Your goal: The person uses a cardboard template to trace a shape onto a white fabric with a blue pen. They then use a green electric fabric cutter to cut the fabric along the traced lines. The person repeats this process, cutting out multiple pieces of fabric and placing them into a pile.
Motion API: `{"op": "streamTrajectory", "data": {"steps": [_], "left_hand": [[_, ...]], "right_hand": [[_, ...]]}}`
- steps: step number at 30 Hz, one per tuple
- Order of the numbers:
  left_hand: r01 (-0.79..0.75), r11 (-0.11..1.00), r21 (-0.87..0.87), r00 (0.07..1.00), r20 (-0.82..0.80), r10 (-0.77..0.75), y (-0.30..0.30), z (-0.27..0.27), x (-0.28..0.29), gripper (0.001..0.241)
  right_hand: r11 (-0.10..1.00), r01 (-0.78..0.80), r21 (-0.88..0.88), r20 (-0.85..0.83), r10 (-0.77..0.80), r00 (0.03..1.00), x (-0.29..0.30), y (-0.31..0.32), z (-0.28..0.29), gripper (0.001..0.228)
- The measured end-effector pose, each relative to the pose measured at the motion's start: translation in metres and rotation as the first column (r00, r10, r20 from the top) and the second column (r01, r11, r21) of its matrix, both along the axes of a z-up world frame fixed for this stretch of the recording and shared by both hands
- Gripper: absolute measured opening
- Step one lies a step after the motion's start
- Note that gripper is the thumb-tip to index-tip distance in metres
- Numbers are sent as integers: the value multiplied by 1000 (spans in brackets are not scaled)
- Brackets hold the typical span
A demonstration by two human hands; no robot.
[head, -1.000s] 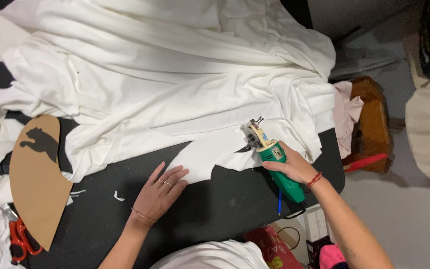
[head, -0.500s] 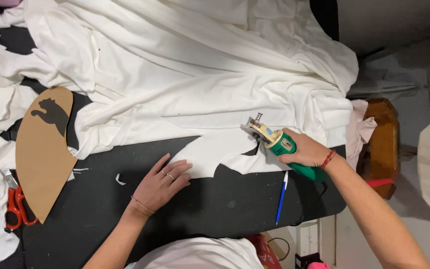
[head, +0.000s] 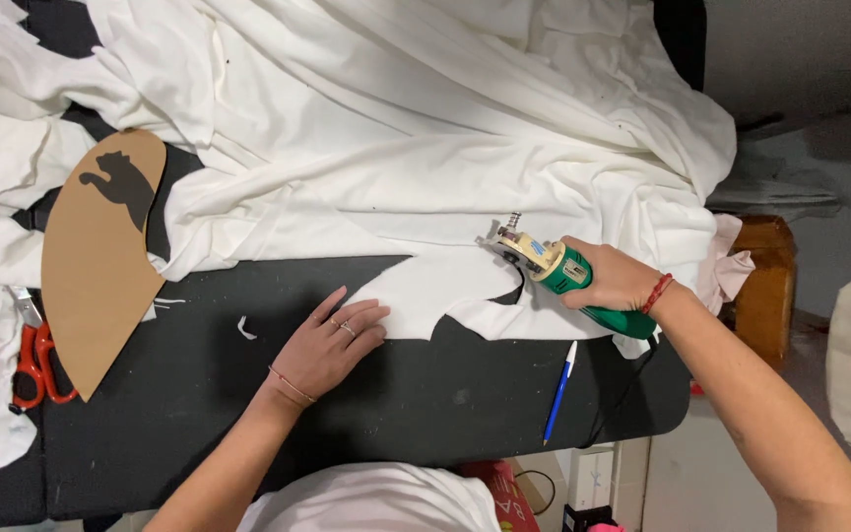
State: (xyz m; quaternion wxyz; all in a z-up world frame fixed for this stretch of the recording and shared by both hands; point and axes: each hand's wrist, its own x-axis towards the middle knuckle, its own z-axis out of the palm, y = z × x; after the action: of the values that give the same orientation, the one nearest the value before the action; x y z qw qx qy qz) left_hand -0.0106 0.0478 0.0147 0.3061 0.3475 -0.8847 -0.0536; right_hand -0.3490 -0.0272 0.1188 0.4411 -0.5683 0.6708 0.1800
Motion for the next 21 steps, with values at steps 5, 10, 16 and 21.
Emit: {"op": "streamTrajectory", "data": {"steps": [5, 10, 16, 21], "left_hand": [[39, 999, 29, 998, -41, -37, 0, -5, -1, 10], [27, 999, 31, 993, -112, -24, 9, -16, -2, 10], [-35, 999, -12, 990, -139, 33, 5, -16, -5, 11], [-104, 993, -50, 992, -80, 100, 7, -11, -3, 11]], "right_hand": [[1000, -18, 8, -40, 19, 999, -1, -4, 0, 61], [988, -148, 31, -75, 150, 986, -10, -19, -9, 73], [971, -233, 57, -151, 239, 959, 13, -37, -1, 78], [947, -316, 52, -169, 320, 932, 24, -47, -5, 76]]}}
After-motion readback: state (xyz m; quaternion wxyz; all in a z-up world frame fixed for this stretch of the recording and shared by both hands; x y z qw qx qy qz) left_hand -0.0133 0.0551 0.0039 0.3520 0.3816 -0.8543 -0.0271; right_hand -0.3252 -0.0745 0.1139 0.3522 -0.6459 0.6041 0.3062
